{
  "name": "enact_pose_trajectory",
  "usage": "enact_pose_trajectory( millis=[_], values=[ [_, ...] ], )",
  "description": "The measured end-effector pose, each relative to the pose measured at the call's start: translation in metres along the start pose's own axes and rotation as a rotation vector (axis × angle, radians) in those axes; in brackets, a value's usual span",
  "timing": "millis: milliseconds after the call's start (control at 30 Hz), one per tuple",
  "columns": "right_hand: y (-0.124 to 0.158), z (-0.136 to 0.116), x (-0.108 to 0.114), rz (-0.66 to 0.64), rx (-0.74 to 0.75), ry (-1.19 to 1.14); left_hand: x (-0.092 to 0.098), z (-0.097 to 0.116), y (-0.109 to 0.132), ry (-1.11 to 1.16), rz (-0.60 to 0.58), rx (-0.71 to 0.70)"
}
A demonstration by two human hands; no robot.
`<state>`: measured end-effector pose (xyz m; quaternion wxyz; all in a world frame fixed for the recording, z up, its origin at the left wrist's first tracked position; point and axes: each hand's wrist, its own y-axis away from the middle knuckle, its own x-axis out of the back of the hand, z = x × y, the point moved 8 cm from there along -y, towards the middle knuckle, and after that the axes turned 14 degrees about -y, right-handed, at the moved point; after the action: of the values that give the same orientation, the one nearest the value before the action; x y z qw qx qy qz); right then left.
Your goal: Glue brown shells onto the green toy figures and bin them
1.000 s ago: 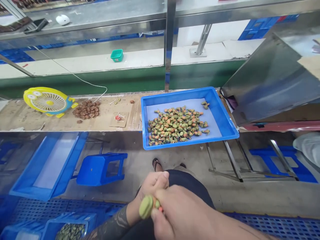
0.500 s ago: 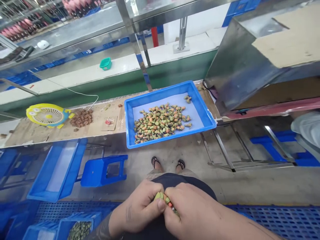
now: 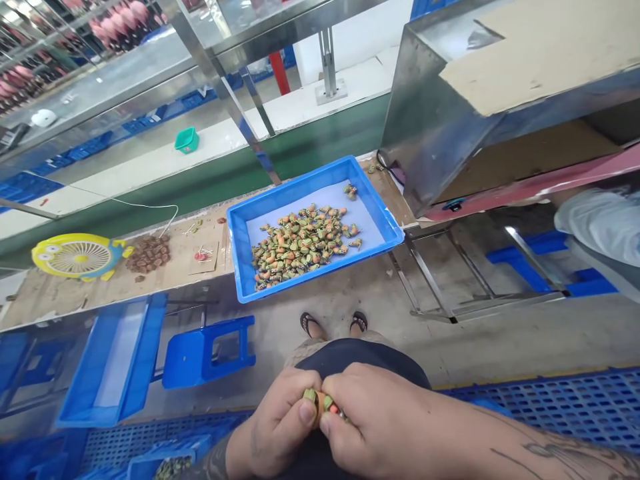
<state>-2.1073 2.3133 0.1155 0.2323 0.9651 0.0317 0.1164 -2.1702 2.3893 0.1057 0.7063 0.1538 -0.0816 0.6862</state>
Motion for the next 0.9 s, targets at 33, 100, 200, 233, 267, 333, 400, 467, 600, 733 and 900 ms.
enact_pose_trajectory(
  millis=[33,100,200,233,267,333,400,467,600,733,900],
  values=[
    [-0.001,-0.002,0.002,-0.008,0.013,0.004,-0.001,-0.002,0.002,0.008,-0.007,-0.003],
    [-0.003,-0.010,0.004,-0.044,0.068,-0.007,0.000,-0.010,0.008,0.058,0.016,0.037],
    [-0.008,-0.020,0.006,-0.080,0.152,-0.042,0.007,-0.031,0.019,0.247,0.135,0.178],
    [-0.010,-0.022,0.007,-0.081,0.166,-0.056,0.008,-0.038,0.021,0.346,0.171,0.223],
    [-0.013,-0.023,0.008,-0.073,0.166,-0.072,0.009,-0.044,0.023,0.458,0.194,0.250],
    [-0.020,-0.022,0.009,-0.043,0.140,-0.111,0.012,-0.051,0.022,0.697,0.225,0.240],
    [-0.028,-0.022,0.009,-0.004,0.109,-0.157,0.020,-0.055,0.019,0.893,0.268,0.207],
    [-0.037,-0.023,0.007,0.032,0.086,-0.189,0.033,-0.059,0.018,1.009,0.289,0.181],
    [-0.060,-0.031,0.002,0.087,0.073,-0.222,0.060,-0.067,0.026,1.141,0.263,0.136],
    [-0.088,-0.046,-0.007,0.125,0.063,-0.219,0.091,-0.079,0.041,1.197,0.275,0.061],
    [-0.127,-0.074,-0.020,0.186,0.076,-0.213,0.128,-0.099,0.061,1.161,0.333,0.002]
  ],
)
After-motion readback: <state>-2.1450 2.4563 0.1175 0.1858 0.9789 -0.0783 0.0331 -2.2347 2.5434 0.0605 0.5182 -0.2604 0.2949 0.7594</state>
